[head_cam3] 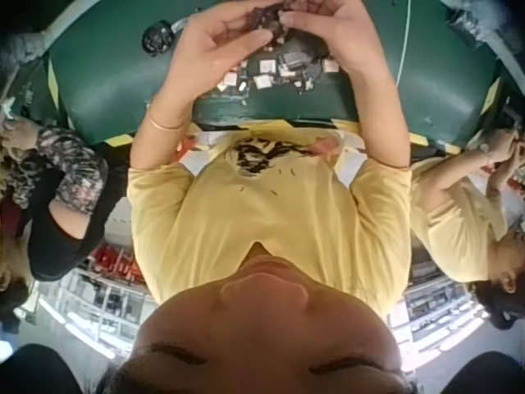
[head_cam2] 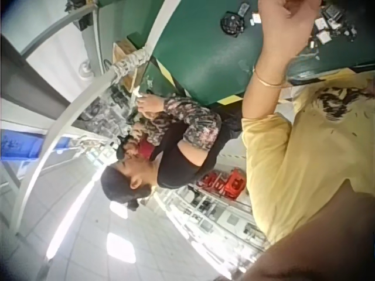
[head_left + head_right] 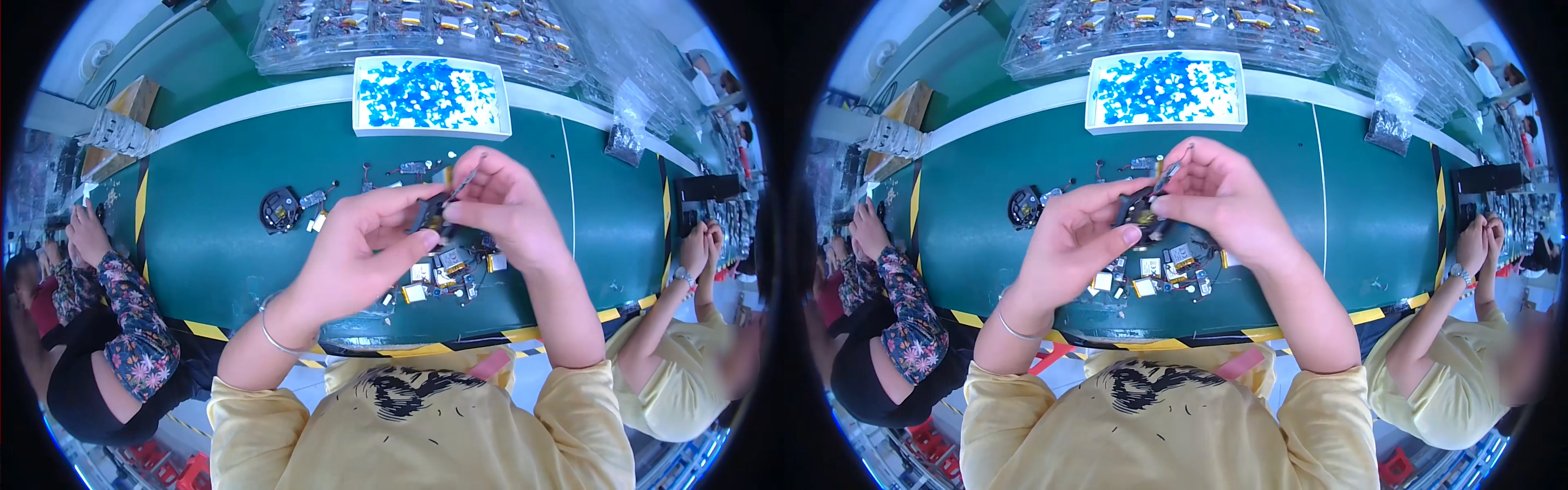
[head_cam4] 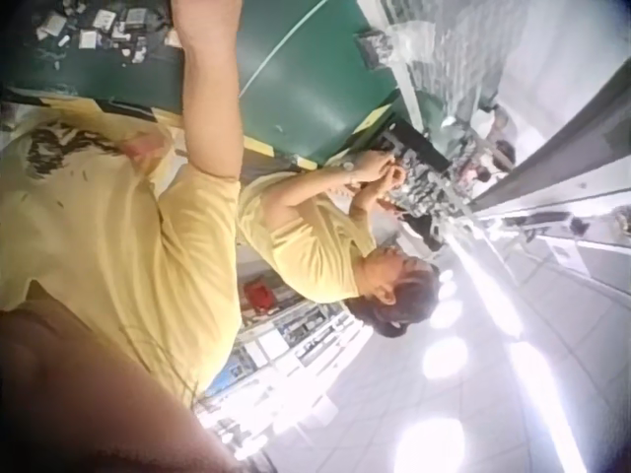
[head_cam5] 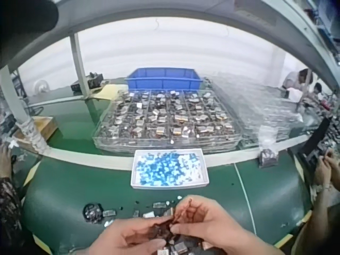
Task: Manually assembling small electronic devices, likely smartwatches, by connecting batteries and internal components into casings.
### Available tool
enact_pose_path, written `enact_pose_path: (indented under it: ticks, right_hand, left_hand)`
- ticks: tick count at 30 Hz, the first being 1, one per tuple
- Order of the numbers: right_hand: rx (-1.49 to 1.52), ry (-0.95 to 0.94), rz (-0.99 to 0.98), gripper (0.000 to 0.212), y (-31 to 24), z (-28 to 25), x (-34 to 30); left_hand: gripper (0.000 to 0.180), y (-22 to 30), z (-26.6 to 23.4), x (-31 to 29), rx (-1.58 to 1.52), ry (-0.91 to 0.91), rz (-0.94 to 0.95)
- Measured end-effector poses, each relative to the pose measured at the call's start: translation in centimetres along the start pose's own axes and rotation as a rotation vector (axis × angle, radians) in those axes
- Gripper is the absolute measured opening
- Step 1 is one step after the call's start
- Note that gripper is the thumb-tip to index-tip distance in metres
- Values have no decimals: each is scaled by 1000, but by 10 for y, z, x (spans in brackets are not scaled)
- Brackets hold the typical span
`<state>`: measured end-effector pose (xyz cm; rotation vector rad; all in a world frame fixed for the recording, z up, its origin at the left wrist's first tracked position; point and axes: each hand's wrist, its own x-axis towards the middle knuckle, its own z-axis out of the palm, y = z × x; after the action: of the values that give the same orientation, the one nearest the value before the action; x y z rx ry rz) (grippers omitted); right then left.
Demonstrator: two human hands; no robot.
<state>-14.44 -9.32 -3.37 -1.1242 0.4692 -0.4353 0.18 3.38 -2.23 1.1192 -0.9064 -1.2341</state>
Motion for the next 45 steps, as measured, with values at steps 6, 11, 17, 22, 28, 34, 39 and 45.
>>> enact_pose_path:
  ticks: [6, 11, 17, 22, 28, 34, 39, 45]
  right_hand:
    - [-836, 359, -83, 21, -53, -93, -37]
    - [-1257, 797, 190, 13, -65, -166, -75]
    - [-1361, 913, -180, 15, -52, -111, -38]
    - [-1188, 533, -480, 15, -21, -19, -11]
    - [-1157, 137, -817, 28, 7, 48, -12]
    - [-1124, 68, -892, 21, 13, 33, -13]
    - [-1044, 80, -712, 18, 5, 40, -15]
    - [-1078, 169, -741, 16, 9, 35, -12]
  left_hand:
    - [20, 18, -78, 6, 1076, 479, 235]
    - [23, 31, -89, 1, 1360, 366, 259]
    - [17, 24, -55, -1, 1516, 321, 25]
    - [16, 18, -70, 2, 1506, 213, 5]
    - [10, 18, -33, 3, 142, 182, -57]
    - [21, 10, -19, 1, -118, 151, -43]
    - [21, 10, -23, -1, -109, 56, -121]
    - [13, 20, -27, -5, -89, -49, -141]
